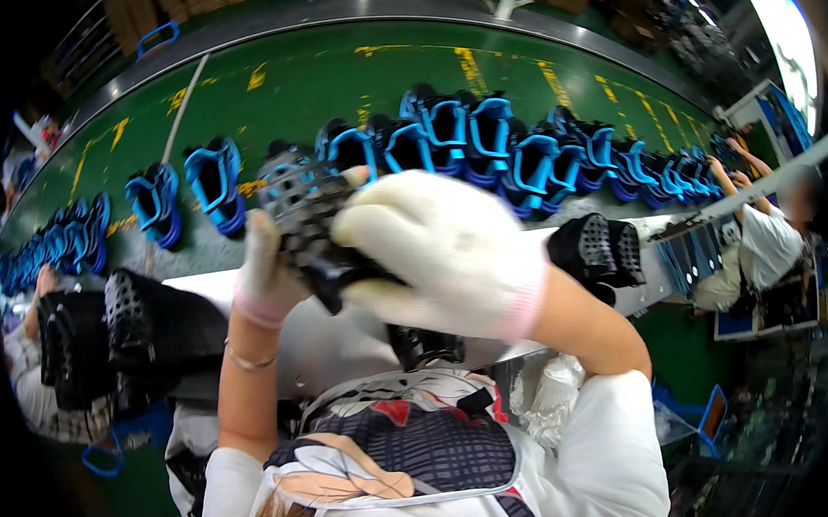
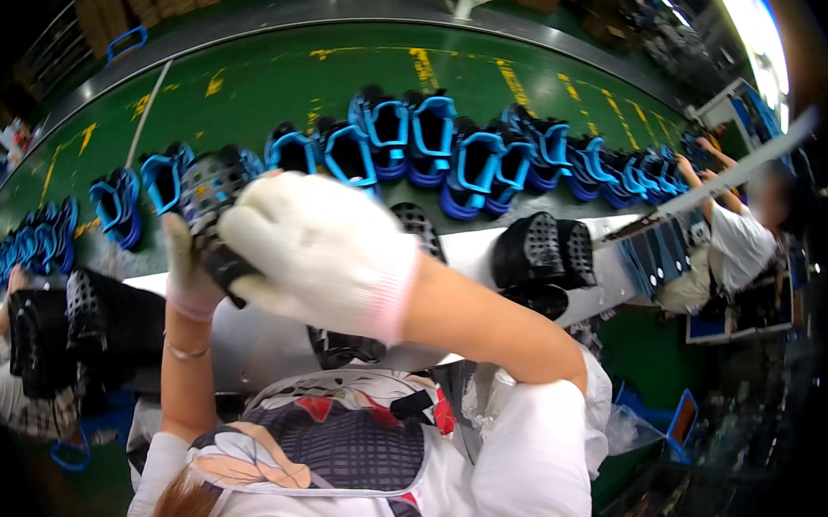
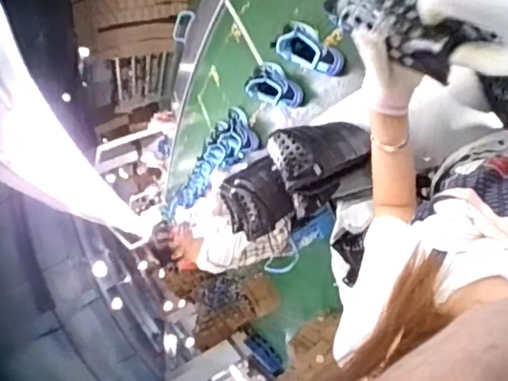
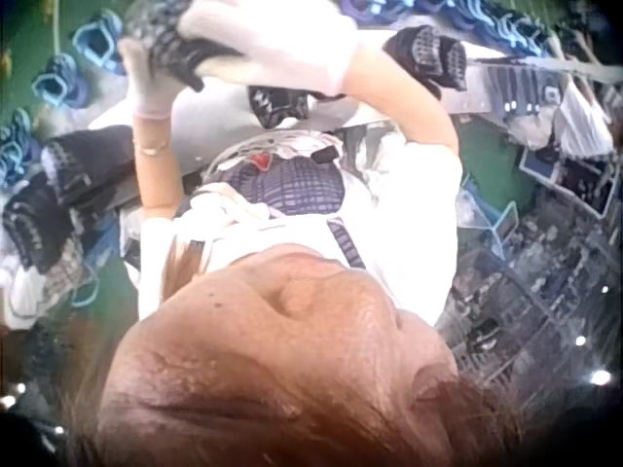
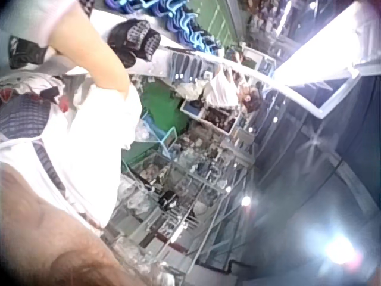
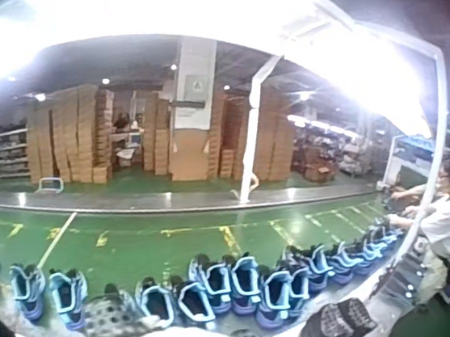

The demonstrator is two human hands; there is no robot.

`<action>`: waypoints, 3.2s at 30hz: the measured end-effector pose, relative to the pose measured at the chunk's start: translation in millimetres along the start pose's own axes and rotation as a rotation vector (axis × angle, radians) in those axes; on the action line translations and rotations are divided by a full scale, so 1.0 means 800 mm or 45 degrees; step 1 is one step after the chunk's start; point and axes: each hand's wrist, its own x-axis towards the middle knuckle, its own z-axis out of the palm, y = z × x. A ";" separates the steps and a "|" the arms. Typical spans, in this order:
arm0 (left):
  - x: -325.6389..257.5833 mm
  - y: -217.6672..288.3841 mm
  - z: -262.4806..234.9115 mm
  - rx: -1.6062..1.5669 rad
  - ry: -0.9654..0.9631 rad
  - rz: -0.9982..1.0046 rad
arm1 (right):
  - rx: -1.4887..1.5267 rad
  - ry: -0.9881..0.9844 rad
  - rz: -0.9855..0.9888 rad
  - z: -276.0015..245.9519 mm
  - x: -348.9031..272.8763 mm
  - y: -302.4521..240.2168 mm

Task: The person picks up black shoe soles from a stack and places them into blue and black shoes on an assembly line.

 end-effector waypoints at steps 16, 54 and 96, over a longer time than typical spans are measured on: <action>-0.014 -0.039 -0.080 0.302 0.665 0.355 | -0.118 -0.674 0.632 0.055 0.043 0.043; 0.019 -0.039 -0.188 1.856 0.615 -1.164 | -0.525 -1.287 0.826 0.326 0.177 0.150; -0.045 -0.024 -0.130 2.374 1.044 0.113 | -0.254 -0.530 0.417 -0.046 -0.079 -0.045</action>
